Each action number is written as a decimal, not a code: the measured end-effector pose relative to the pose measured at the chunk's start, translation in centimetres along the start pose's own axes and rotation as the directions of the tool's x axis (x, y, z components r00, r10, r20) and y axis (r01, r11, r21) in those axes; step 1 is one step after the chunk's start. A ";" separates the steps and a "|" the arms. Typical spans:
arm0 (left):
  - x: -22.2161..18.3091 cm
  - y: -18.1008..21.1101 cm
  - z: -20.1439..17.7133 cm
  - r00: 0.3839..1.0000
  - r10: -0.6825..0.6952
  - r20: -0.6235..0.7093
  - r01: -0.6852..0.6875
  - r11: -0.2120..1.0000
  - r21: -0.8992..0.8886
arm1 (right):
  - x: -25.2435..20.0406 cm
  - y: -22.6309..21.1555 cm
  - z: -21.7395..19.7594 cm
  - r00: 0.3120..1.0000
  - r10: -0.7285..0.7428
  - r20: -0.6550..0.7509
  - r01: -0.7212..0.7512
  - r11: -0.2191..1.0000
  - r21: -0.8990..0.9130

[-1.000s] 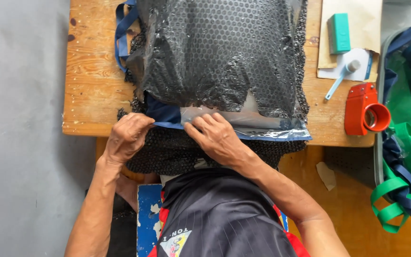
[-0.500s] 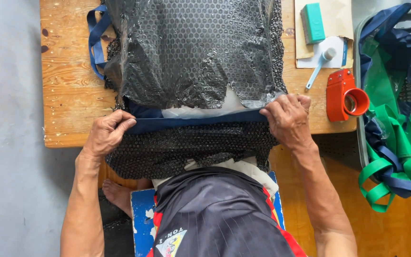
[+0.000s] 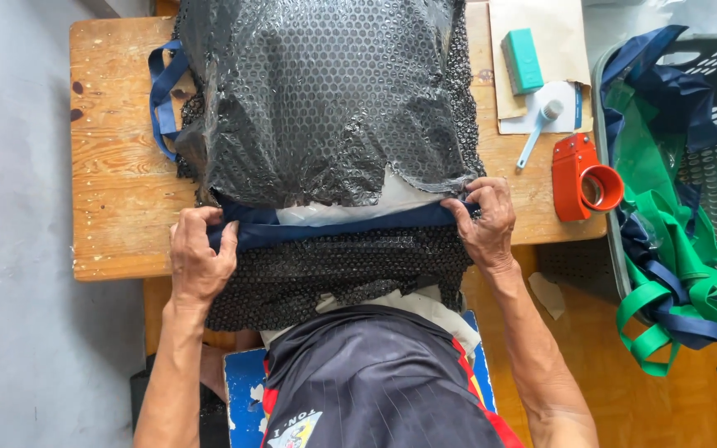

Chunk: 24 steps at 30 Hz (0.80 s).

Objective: The person wraps a large soft item in black bubble wrap and secures it with adhesive tape using a dispenser.

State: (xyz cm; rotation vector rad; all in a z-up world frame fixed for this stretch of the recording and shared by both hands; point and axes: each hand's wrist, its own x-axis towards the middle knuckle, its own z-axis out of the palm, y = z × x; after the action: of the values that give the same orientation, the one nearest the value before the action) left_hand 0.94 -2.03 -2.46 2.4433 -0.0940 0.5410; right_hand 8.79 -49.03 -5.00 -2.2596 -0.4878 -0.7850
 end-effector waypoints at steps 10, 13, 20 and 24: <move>1.5 10.1 2.4 0.778 0.579 -0.245 -0.518 0.811 0.271 | 0.0 -0.2 0.5 0.997 0.070 0.036 -0.073 0.993 0.092; 3.8 12.9 2.9 0.744 0.656 -0.127 -0.638 0.754 0.154 | 0.0 -0.4 0.5 0.996 0.074 0.041 -0.078 0.992 0.100; 4.8 12.5 4.4 0.718 0.694 0.059 -0.693 0.704 0.157 | -0.4 -0.4 0.9 0.992 0.118 0.047 -0.123 0.985 0.123; 5.8 12.1 5.2 0.716 0.692 0.090 -0.695 0.696 0.179 | -0.3 -0.6 0.7 0.991 0.125 0.057 -0.131 0.983 0.125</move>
State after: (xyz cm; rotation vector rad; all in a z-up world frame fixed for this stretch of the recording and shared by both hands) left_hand 5.77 -14.43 3.01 2.5536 -1.0634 0.8875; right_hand 8.56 -48.18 -5.31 -2.1706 -0.3996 -0.6166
